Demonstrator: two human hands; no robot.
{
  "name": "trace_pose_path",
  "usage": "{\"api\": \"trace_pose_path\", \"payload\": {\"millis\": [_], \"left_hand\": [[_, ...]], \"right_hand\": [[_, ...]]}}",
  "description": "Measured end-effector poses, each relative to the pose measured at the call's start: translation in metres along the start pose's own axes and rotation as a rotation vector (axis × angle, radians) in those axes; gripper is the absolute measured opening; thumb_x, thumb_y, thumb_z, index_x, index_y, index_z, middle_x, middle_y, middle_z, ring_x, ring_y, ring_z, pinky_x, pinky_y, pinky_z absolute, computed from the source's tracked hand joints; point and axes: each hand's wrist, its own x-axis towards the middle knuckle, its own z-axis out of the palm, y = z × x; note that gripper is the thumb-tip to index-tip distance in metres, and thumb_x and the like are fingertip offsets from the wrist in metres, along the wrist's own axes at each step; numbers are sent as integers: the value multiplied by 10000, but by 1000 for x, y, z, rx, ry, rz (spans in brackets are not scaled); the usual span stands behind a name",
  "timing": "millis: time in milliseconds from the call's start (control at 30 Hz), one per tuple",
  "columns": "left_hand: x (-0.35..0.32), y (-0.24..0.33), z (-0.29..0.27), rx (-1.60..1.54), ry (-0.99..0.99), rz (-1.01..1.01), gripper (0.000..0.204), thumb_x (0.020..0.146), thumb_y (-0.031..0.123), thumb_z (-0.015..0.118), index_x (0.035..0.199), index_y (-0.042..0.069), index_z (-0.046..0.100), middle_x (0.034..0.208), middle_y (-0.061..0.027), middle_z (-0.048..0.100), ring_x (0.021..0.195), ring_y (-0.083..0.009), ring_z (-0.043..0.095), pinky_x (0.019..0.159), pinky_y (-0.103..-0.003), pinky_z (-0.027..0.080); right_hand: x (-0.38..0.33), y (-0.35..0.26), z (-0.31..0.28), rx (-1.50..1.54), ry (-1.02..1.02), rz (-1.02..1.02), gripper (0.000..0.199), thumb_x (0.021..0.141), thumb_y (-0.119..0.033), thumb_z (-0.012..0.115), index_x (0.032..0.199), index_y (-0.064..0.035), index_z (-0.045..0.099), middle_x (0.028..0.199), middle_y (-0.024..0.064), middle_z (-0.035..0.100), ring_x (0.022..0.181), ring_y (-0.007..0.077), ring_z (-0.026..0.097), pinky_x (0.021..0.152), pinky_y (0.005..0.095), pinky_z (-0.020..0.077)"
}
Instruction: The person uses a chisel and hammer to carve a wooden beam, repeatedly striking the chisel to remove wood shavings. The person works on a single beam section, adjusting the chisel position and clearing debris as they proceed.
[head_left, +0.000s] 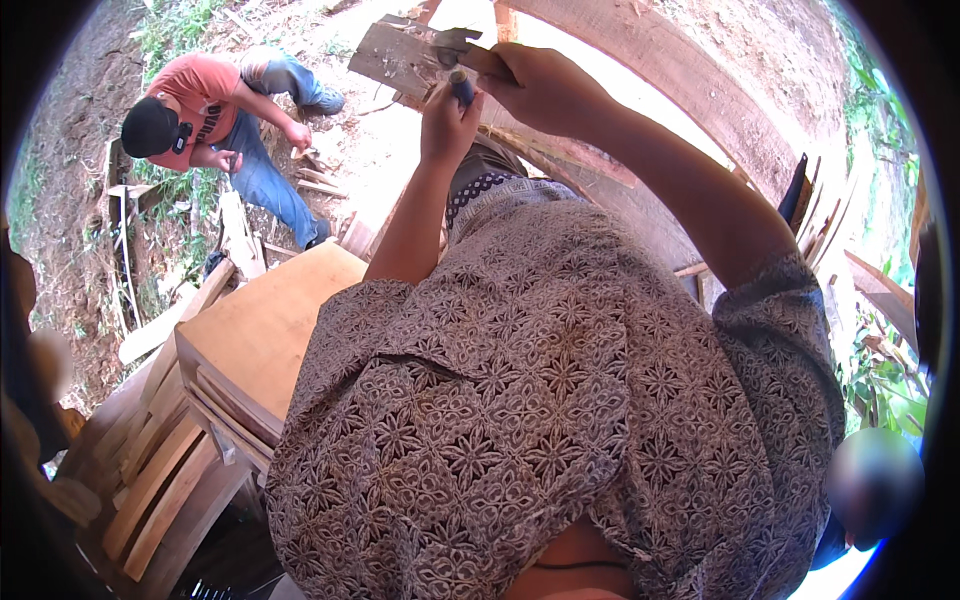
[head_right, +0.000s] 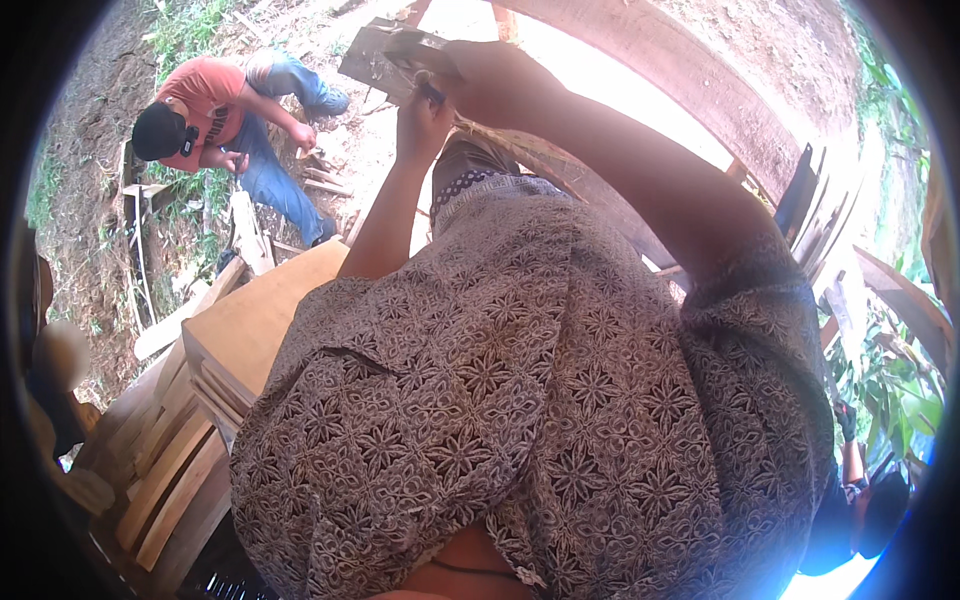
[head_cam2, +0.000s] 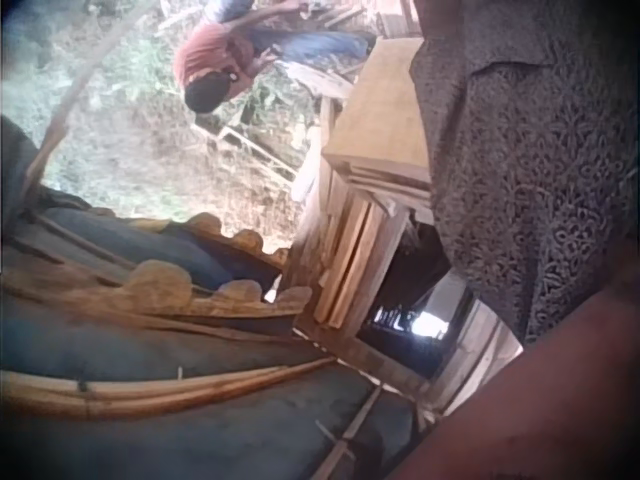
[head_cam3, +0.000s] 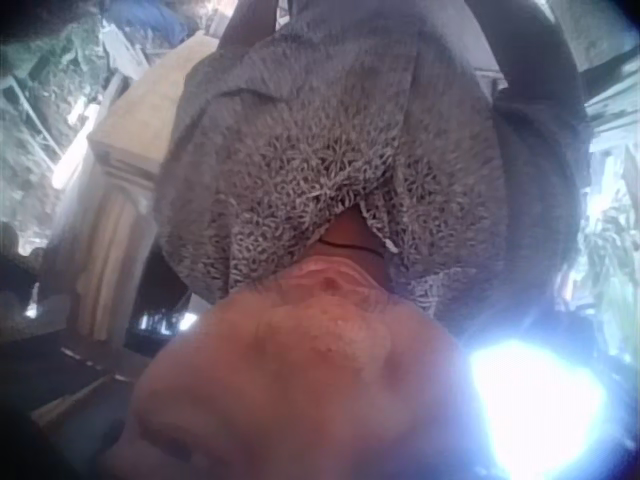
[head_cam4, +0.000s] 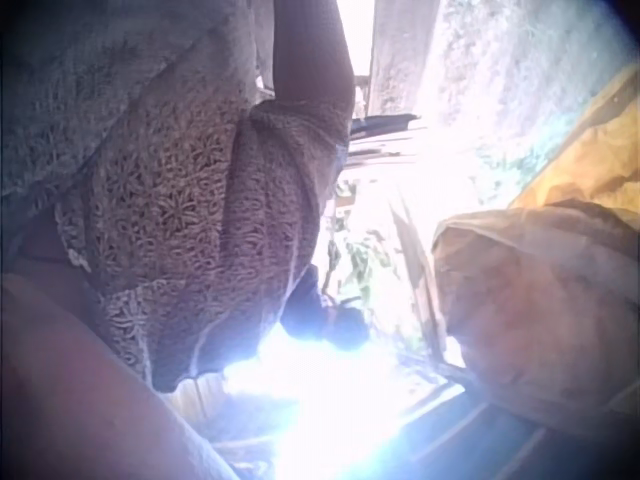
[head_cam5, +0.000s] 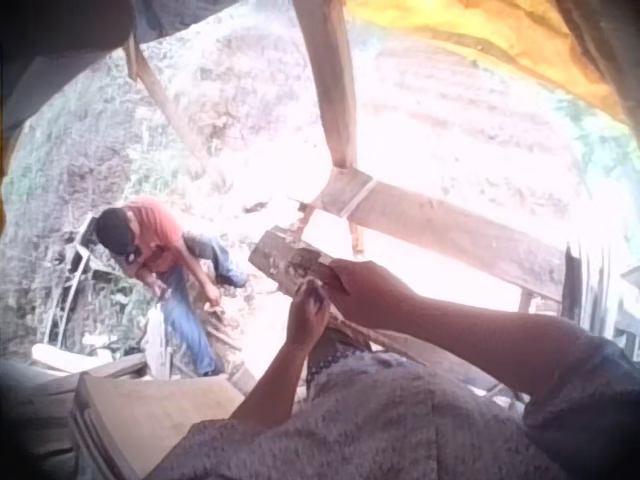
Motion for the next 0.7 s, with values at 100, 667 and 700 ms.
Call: {"api": "trace_pose_path", "payload": {"millis": [100, 667, 700], "left_hand": [[-4, -8, 0, -39, 11, 31, 201, 886, 182, 713, 922, -3, 644, 847, -177, 674, 755, -333, 688, 686, -407, 540], [-59, -6, 6, -356, 137, -131, 95, 954, 73, 647, 975, 0, 589, 970, -111, 697, 886, -156, 677, 780, -294, 548], [-63, -10, 5, -412, 151, -123, 91, 958, 67, 638, 991, 1, 586, 996, -119, 697, 906, -166, 676, 789, -292, 545]], "right_hand": [[-2, -30, -4, 260, 17, 158, 257, 982, -285, 592, 1001, -28, 599, 756, 159, 615, 693, 283, 619, 676, 391, 477], [-90, 77, 47, 50, -471, 598, 268, 994, -208, 472, 1250, -130, 495, 1067, 194, 672, 948, 326, 680, 846, 422, 542], [-96, 87, 56, 116, -387, 595, 275, 966, -271, 546, 1159, -76, 546, 1015, 199, 670, 933, 328, 669, 828, 429, 511]]}}
